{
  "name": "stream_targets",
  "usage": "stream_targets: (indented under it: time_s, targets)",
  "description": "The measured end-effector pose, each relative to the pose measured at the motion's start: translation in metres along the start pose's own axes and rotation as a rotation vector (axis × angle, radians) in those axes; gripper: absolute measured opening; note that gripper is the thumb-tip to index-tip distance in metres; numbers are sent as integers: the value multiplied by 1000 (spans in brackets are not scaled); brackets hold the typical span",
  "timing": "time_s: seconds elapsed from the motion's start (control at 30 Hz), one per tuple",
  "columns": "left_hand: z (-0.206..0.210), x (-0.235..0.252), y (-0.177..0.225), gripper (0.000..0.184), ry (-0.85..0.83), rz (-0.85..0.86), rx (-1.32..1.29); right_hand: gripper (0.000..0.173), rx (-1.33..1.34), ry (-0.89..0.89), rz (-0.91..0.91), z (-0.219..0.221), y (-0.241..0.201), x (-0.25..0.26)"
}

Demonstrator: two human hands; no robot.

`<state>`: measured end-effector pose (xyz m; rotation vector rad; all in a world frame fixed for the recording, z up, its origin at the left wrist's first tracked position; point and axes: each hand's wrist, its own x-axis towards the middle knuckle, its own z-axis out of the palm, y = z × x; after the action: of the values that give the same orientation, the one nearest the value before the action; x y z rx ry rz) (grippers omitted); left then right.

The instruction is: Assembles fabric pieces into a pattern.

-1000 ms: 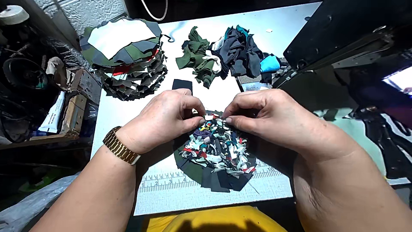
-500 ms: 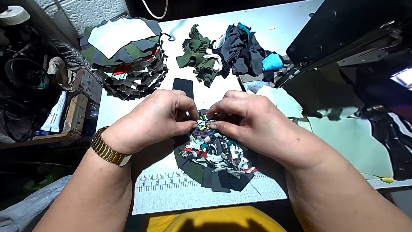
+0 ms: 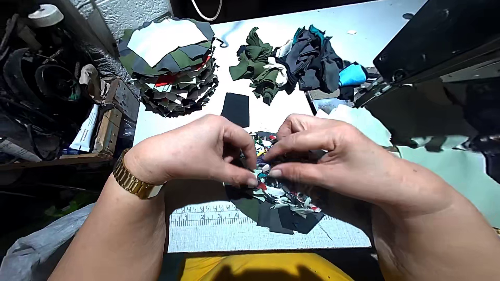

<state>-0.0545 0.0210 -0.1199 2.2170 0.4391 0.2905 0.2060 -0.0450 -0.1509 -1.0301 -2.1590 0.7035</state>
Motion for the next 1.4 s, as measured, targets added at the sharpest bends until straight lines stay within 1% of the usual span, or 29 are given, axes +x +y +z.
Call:
stream_targets:
  time_s: [0.07,0.13,0.33,0.4,0.47,0.53,0.63,0.7,0.77,0.83,0.93,1.03,1.1,1.2,1.27,1.37,1.4]
  targets:
    - [3,1,3,10,-79,-78,16,14,-65,-37,-1,8,-1,0]
    - [2,1,4,6,-113,-130,43,10,-107,-34,-31,14,-3,2]
    - [-3,-2,2,8,-127,-183,29,12,-216,95,-96,26,-8,7]
    - [-1,0,1,9,-144,-185,41,13,-285,84,-96,32,-8,8]
    - [-1,0,0,9,-147,-184,52,17,-294,56,-88,32,-8,7]
    - [-5,-3,-2,10,-120,-162,32,17,-209,62,-90,26,-7,7]
    - [-14,-9,-6,10,-31,-141,42,14,-110,104,-66,15,-5,6]
    - [-18,-11,-10,8,14,-169,90,12,-127,113,-48,13,-3,4]
    - [-17,-9,-12,8,19,-185,98,12,-162,82,-41,16,-4,4]
    - [-13,-6,-12,8,6,-177,87,13,-219,52,-77,22,-5,6]
    - [-9,-2,-13,8,17,-158,105,13,-282,61,-139,30,-6,10]
    - [-9,-1,-17,10,96,-129,121,14,-311,89,-170,34,-8,13]
    - [-10,-1,-19,10,163,-123,111,14,-330,75,-174,36,-7,13]
    - [-7,3,-22,9,229,-108,84,17,-277,50,-152,33,-6,11]
    - [-2,6,-24,9,204,-100,96,17,-213,74,-138,27,-6,9]
    - [1,8,-22,11,111,-144,138,14,-141,127,-102,15,-5,6]
    - [-1,7,-22,11,111,-135,148,13,-115,127,-92,11,-5,5]
